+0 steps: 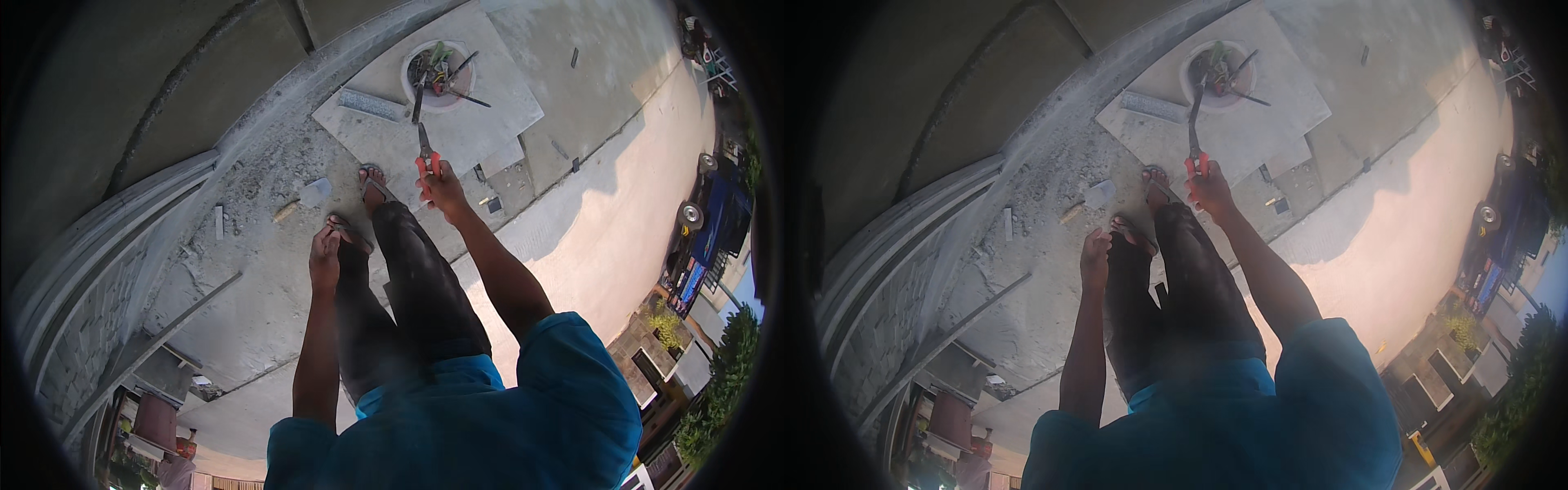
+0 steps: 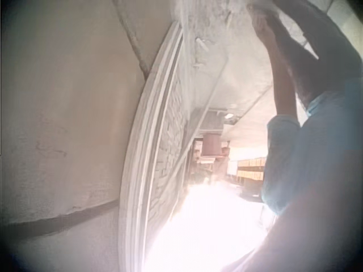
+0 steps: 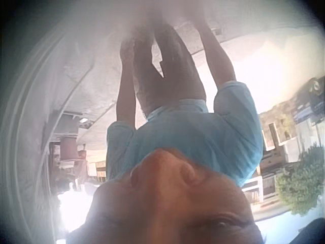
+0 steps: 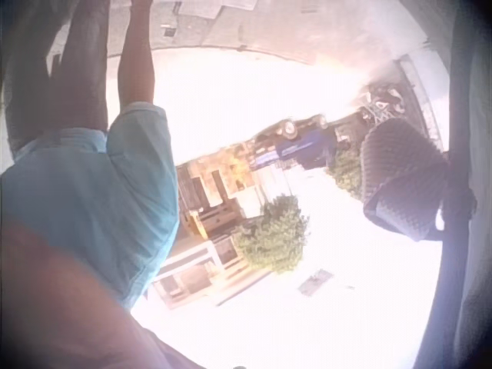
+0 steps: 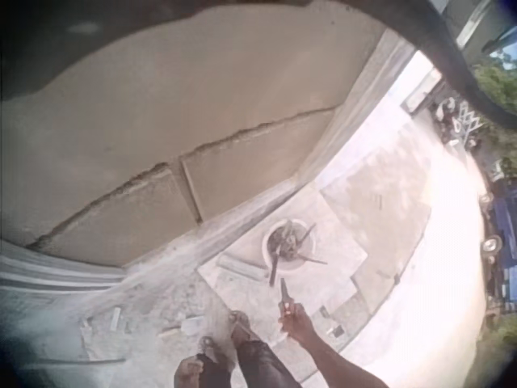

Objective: The person measures and marks a vertical metal trim piece, then uses a hammer and chisel to fit and secure it to a tiled wall. They later walk to a storage area and carry two buckets of liquid.

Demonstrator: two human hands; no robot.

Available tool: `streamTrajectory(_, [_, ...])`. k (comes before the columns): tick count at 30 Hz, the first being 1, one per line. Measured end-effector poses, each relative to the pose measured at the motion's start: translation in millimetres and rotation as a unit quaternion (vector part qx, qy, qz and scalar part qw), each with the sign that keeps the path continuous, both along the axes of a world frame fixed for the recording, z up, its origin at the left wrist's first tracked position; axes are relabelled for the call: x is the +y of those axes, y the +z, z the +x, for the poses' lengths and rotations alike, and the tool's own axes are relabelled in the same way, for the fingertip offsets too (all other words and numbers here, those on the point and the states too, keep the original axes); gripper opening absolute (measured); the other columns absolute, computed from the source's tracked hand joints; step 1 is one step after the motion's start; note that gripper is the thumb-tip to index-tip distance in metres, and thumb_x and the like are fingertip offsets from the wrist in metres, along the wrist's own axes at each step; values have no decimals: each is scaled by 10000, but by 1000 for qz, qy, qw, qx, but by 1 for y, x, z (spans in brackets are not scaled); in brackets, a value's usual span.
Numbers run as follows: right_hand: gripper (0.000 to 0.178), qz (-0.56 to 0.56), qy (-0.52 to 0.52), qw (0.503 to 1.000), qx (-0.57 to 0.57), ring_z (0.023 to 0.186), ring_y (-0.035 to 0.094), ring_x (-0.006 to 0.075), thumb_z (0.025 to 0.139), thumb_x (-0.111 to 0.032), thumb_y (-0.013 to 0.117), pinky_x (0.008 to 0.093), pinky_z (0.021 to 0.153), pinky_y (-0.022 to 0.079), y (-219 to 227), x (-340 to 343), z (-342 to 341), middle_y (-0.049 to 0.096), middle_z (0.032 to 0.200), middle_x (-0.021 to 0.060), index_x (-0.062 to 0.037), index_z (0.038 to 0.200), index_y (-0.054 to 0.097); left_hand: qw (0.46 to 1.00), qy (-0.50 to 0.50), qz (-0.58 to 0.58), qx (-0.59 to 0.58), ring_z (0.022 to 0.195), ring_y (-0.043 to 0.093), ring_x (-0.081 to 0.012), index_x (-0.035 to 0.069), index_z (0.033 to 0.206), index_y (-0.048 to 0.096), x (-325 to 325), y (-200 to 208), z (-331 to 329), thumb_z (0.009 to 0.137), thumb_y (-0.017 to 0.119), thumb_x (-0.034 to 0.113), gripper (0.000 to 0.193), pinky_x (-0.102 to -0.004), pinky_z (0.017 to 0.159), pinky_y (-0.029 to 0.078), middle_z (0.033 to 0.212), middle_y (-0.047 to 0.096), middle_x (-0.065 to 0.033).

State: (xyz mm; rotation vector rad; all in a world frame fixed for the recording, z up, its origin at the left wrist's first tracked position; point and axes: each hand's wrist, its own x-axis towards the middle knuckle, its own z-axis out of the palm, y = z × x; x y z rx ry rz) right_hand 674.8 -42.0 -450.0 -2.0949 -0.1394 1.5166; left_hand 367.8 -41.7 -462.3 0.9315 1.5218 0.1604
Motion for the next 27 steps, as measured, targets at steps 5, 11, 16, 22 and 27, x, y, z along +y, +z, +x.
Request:
streamTrajectory(5, [225, -87, 57, 988, -118, 560, 580, 112, 986, -298, 524, 254, 422, 400, -164, 74, 125, 613, 814, 15, -129, 1133, 509, 973, -164, -29, 159, 1005, 686, -294, 26, 1284, 574, -6, -169, -61, 906, 693, 321, 495, -401, 882, 532, 1102, 702, -175])
streamTrajectory(11, [526, 144, -109, 970, -165, 1119, 612, 252, 1017, -435, 428, 431, 936, 484, -257, 92, 146, 624, 1264, 150, -71, 1397, 453, 897, -294, 29, 329, 1187, 578, -336, 102, 1348, 488, 22, -323, -116, 824, 763, 259, 613, -454, 976, 470, 1268, 601, -166])
streamTrajectory(16, [285, -85, -59, 988, -118, 957, 627, 180, 971, -278, 562, 353, 772, 500, -325, -43, 75, 653, 1081, 63, -105, 1196, 585, 802, -388, 77, 447, 1301, 489, -273, 162, 1414, 438, 53, -412, -117, 814, 771, 283, 697, -493, 1060, 402, 1370, 510, -92])
streamTrajectory(22, [192, -143, 229, 962, -37, 811, 658, 151, 946, -205, 594, 292, 721, 509, -388, -91, -29, 692, 917, 62, -62, 1064, 644, 740, -490, 54, 458, 1221, 555, -286, 162, 1320, 486, 47, -495, -151, 948, 598, 333, 424, -538, 1063, 381, 1248, 591, -106])
streamTrajectory(27, [234, -26, 318, 948, -9, 871, 696, 257, 945, -229, 610, 350, 796, 524, -378, -86, -105, 713, 987, 124, -45, 1087, 638, 915, -279, -2, 292, 978, 642, -444, 56, 1118, 451, 21, -450, -148, 990, 467, 206, 198, -540, 832, 512, 1045, 650, -245])
